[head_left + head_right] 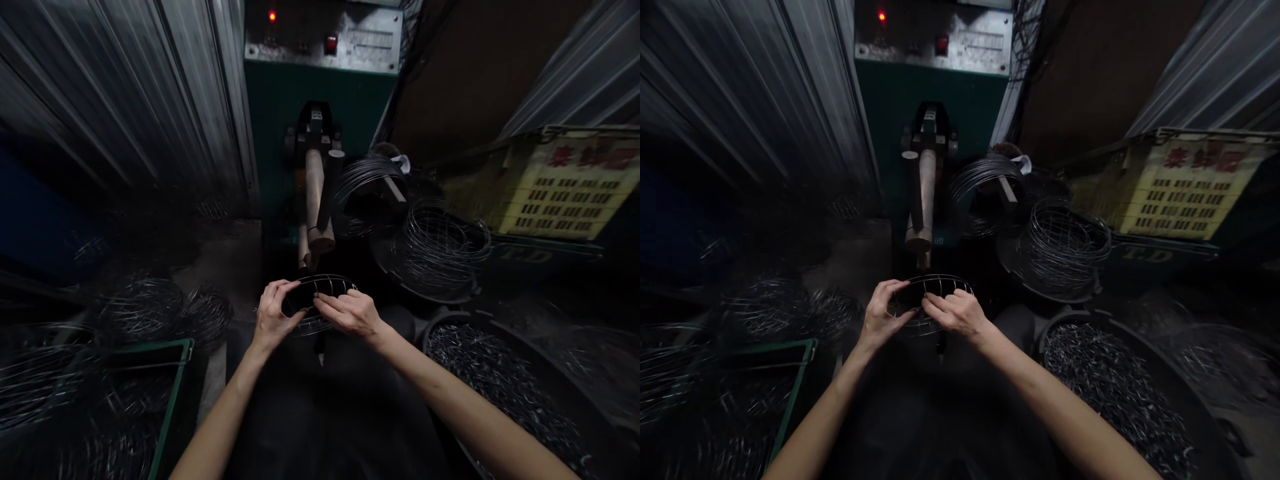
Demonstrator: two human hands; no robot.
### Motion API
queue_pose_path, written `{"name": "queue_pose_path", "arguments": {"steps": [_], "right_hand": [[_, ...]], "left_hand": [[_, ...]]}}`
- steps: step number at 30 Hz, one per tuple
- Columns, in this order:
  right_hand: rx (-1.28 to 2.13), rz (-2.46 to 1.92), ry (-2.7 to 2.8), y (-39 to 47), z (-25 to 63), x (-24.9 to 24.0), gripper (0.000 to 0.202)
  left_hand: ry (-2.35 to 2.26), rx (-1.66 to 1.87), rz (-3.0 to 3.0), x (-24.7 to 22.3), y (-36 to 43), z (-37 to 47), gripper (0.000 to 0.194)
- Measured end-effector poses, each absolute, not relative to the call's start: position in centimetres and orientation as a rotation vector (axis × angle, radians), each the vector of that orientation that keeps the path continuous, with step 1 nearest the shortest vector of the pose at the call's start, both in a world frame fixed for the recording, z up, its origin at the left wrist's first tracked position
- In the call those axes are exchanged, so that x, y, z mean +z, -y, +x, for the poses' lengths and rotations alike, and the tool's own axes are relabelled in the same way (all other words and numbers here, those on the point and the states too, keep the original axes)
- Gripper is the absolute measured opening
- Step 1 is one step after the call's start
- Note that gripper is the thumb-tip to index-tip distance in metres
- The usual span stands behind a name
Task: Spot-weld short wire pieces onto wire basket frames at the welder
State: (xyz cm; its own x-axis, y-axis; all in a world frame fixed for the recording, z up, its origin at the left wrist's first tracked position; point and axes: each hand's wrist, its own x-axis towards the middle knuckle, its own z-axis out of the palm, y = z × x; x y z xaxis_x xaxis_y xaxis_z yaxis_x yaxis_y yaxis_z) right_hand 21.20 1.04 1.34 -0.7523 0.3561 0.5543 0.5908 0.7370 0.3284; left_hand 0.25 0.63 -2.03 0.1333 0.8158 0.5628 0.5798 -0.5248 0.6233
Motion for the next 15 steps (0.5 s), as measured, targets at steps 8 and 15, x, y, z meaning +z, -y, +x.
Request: {"name": "queue_pose_path", "arguments": {"steps": [8, 15], "right_hand": [[-0.713, -0.701, 2.432, -1.0, 20.9, 1.0, 0.019], [-0.788, -0.705, 2.404, -1.1, 20.6, 0.8, 0.016]], "left_hand": [[-1.406, 1.365, 2.152, -3.0, -0.9, 0.3, 0.047], [-1.396, 1.39, 2.211, -3.3, -1.3, 0.3, 0.046]]}}
